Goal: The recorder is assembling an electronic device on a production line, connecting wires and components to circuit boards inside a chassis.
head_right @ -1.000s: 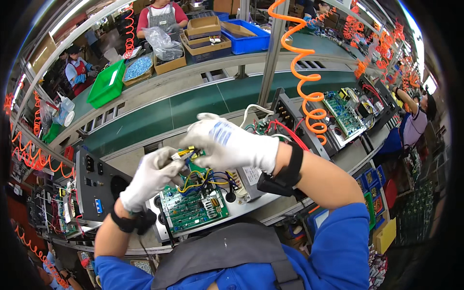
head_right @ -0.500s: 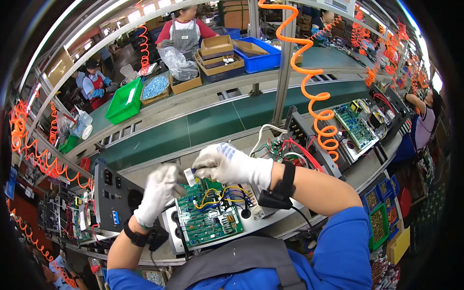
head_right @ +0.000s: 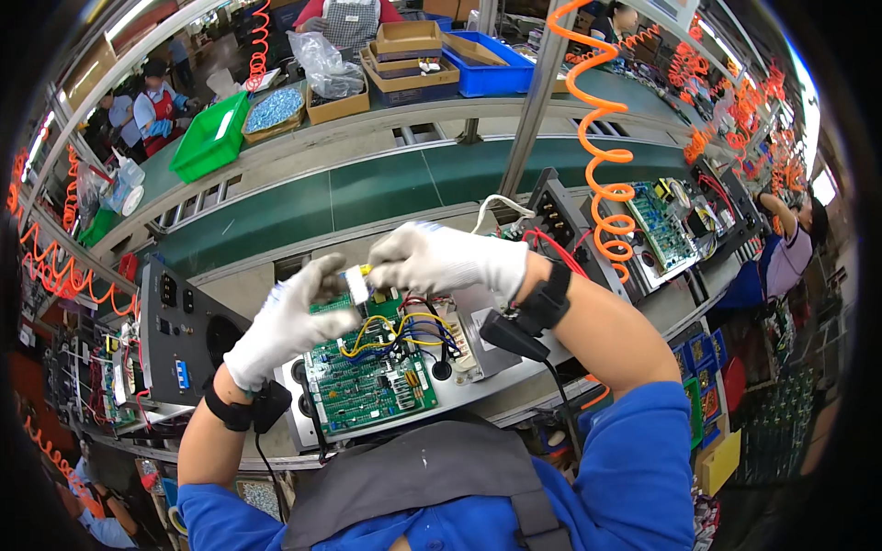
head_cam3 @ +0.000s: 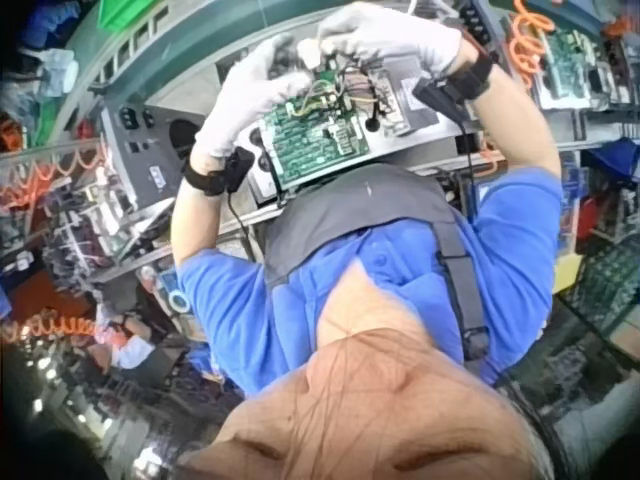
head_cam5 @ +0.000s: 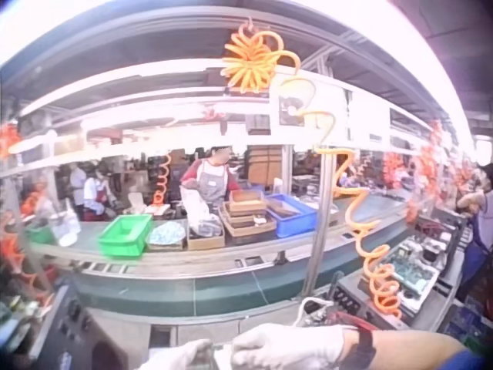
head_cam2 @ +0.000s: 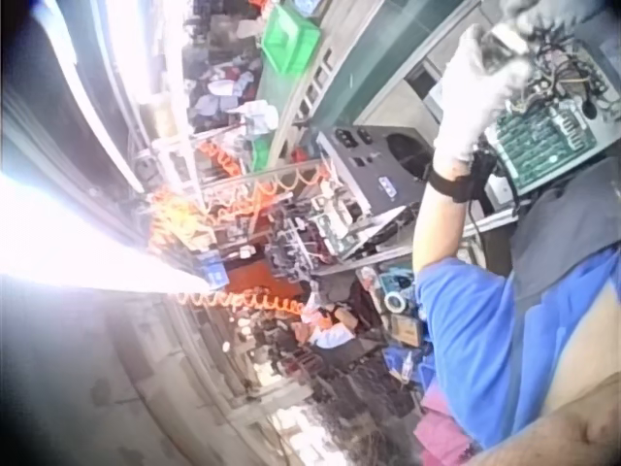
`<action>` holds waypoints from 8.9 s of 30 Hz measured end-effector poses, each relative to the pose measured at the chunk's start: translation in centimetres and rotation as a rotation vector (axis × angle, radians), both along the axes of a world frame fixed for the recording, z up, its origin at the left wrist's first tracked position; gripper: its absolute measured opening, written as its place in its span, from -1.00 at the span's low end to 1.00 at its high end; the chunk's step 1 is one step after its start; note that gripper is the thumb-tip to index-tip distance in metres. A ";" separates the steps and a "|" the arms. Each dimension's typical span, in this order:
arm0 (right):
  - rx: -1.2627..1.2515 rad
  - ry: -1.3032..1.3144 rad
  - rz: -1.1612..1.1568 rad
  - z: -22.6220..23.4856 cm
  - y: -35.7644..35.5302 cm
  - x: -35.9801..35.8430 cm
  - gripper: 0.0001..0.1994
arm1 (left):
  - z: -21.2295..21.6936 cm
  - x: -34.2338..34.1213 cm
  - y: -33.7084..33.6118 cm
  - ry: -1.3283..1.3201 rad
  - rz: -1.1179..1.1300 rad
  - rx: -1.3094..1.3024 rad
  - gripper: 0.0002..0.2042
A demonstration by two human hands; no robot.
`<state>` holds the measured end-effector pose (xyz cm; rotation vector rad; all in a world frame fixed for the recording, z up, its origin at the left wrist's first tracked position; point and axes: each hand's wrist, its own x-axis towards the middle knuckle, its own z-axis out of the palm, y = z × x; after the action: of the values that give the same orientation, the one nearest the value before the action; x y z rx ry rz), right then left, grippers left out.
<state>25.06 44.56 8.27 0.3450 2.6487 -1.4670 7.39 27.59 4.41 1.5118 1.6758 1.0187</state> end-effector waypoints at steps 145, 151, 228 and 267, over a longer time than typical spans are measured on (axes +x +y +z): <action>-0.377 0.142 0.258 -7.4 -14.4 -0.1 -0.73 | -6.1 1.1 -15.4 0.784 0.076 0.637 -0.89; 0.629 0.718 0.178 -7.8 -16.7 1.0 -0.84 | -4.2 4.9 -17.2 -0.761 0.181 -0.428 -0.67; 0.725 -0.502 -0.469 -8.3 -13.7 5.2 -0.80 | -11.4 0.1 -10.0 0.209 -0.352 0.516 -0.76; 0.695 -0.565 -0.279 -7.2 -12.9 3.9 -0.84 | -11.1 -0.5 -8.5 0.205 -0.550 0.326 -0.90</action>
<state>28.92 31.63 1.10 1.0321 2.5698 -0.3226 6.85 19.08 -6.65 2.1943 1.1371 0.8773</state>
